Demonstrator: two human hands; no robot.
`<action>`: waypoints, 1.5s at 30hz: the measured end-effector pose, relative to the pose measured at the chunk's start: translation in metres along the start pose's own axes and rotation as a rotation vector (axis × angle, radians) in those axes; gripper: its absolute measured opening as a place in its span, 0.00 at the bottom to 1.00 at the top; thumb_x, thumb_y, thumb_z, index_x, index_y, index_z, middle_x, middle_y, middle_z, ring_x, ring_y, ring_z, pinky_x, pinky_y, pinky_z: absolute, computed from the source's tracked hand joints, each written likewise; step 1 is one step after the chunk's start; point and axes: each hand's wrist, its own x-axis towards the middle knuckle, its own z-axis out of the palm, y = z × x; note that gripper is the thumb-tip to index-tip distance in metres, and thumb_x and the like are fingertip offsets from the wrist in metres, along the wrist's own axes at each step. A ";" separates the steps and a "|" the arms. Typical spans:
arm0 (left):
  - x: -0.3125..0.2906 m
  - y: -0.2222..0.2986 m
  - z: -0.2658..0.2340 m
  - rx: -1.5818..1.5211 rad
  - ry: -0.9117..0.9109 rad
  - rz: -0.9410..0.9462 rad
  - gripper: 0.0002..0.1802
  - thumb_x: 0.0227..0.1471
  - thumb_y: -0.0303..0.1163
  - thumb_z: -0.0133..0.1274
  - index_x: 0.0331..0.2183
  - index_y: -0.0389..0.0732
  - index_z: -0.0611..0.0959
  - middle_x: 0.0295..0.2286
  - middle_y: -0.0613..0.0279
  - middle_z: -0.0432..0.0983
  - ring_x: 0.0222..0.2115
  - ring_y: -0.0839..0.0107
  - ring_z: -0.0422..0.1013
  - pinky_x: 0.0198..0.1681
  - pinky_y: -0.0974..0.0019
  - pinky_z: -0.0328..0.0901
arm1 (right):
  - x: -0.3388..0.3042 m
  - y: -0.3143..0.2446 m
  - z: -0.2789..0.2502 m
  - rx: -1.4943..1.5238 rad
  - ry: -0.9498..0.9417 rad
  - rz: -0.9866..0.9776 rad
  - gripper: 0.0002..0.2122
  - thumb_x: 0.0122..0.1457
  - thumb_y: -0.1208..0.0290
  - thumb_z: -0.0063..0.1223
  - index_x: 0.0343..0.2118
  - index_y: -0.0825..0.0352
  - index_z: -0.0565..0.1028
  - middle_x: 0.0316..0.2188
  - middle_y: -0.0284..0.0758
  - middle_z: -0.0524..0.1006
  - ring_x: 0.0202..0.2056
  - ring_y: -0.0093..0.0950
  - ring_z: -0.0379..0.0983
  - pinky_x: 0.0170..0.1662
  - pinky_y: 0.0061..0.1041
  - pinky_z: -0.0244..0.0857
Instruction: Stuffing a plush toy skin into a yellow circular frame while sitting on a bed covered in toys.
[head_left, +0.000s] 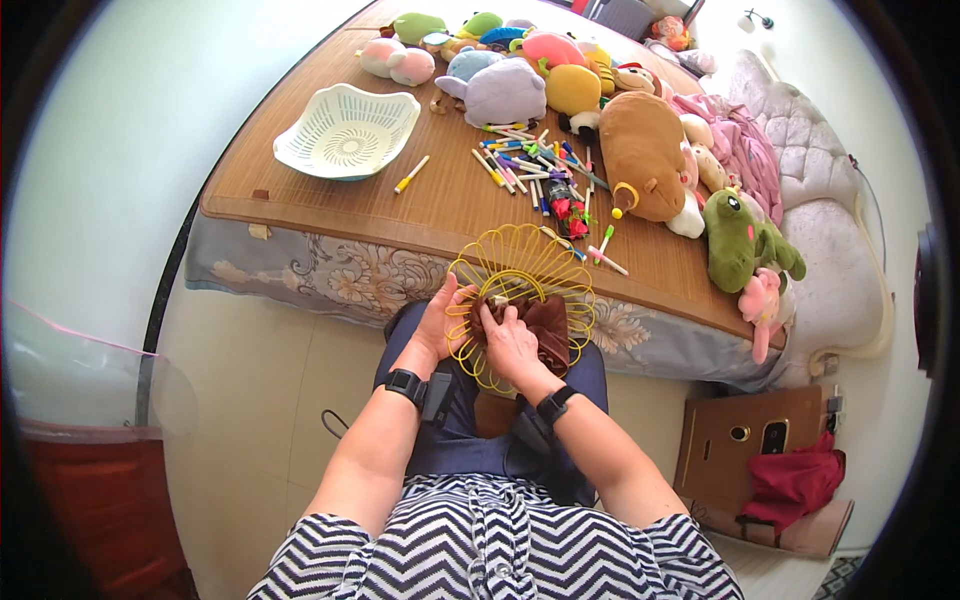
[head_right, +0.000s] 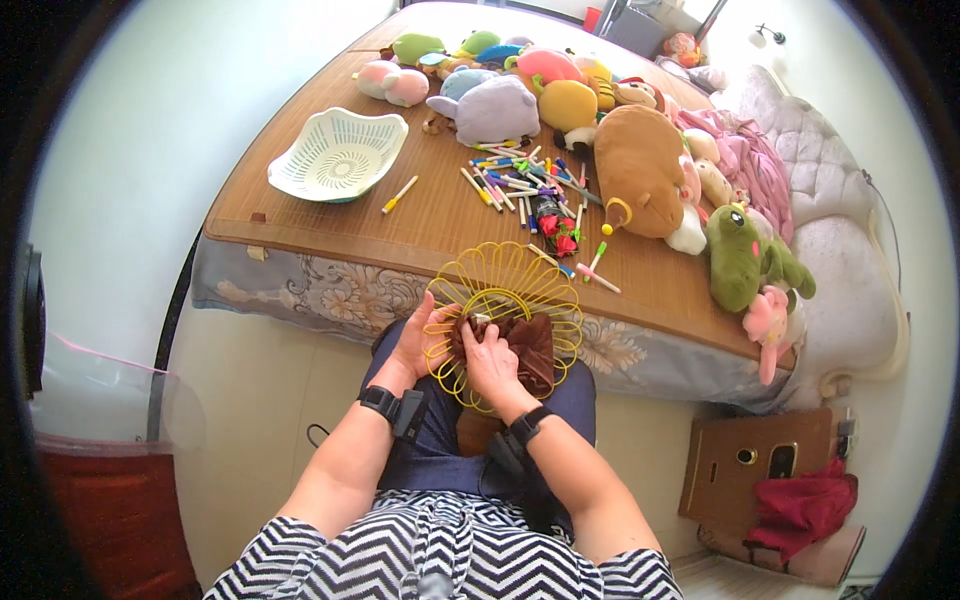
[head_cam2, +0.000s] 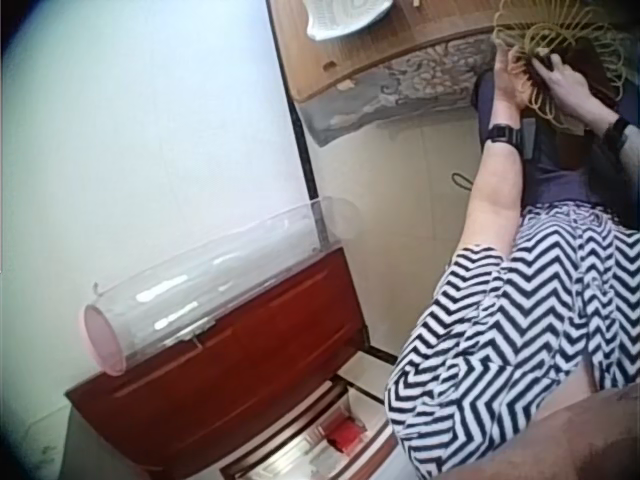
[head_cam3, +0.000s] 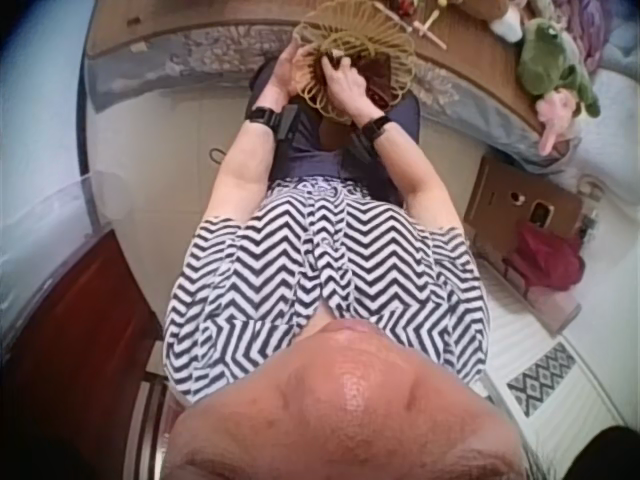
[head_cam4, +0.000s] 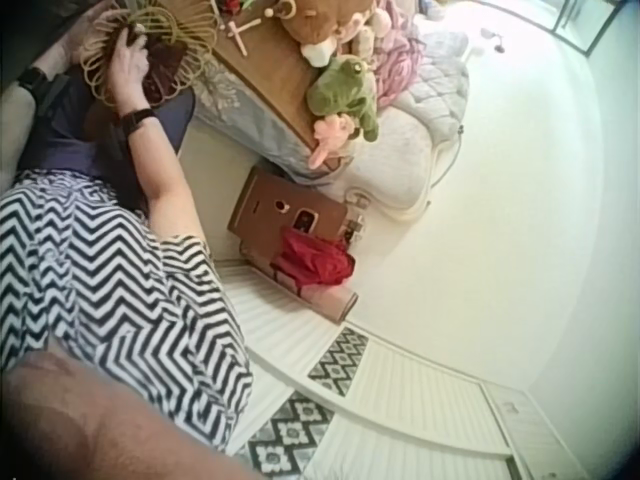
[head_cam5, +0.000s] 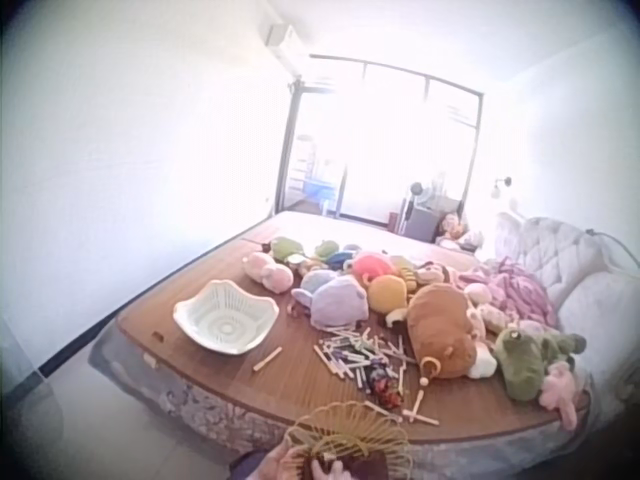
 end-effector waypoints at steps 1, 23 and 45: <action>0.001 0.000 0.003 -0.013 -0.007 0.011 0.37 0.52 0.65 0.46 0.47 0.40 0.74 0.43 0.53 0.75 0.45 0.60 0.71 0.50 0.54 0.66 | 0.006 0.001 0.000 0.003 0.015 0.024 0.30 0.51 0.73 0.51 0.60 0.55 0.61 0.41 0.49 0.67 0.34 0.45 0.75 0.33 0.41 0.74; 0.001 0.003 -0.001 0.122 0.023 -0.069 0.39 0.49 0.68 0.46 0.48 0.44 0.71 0.44 0.52 0.72 0.44 0.56 0.70 0.40 0.41 0.70 | 0.051 0.025 -0.019 0.146 -0.037 0.491 0.26 0.49 0.66 0.52 0.53 0.67 0.64 0.47 0.57 0.68 0.42 0.52 0.74 0.44 0.43 0.71; 0.003 0.000 -0.009 0.025 0.043 0.019 0.40 0.51 0.68 0.45 0.49 0.41 0.71 0.44 0.51 0.73 0.45 0.57 0.71 0.44 0.46 0.69 | 0.004 -0.017 0.009 -0.047 -0.013 0.048 0.24 0.53 0.71 0.50 0.54 0.66 0.63 0.41 0.49 0.69 0.29 0.44 0.78 0.29 0.40 0.74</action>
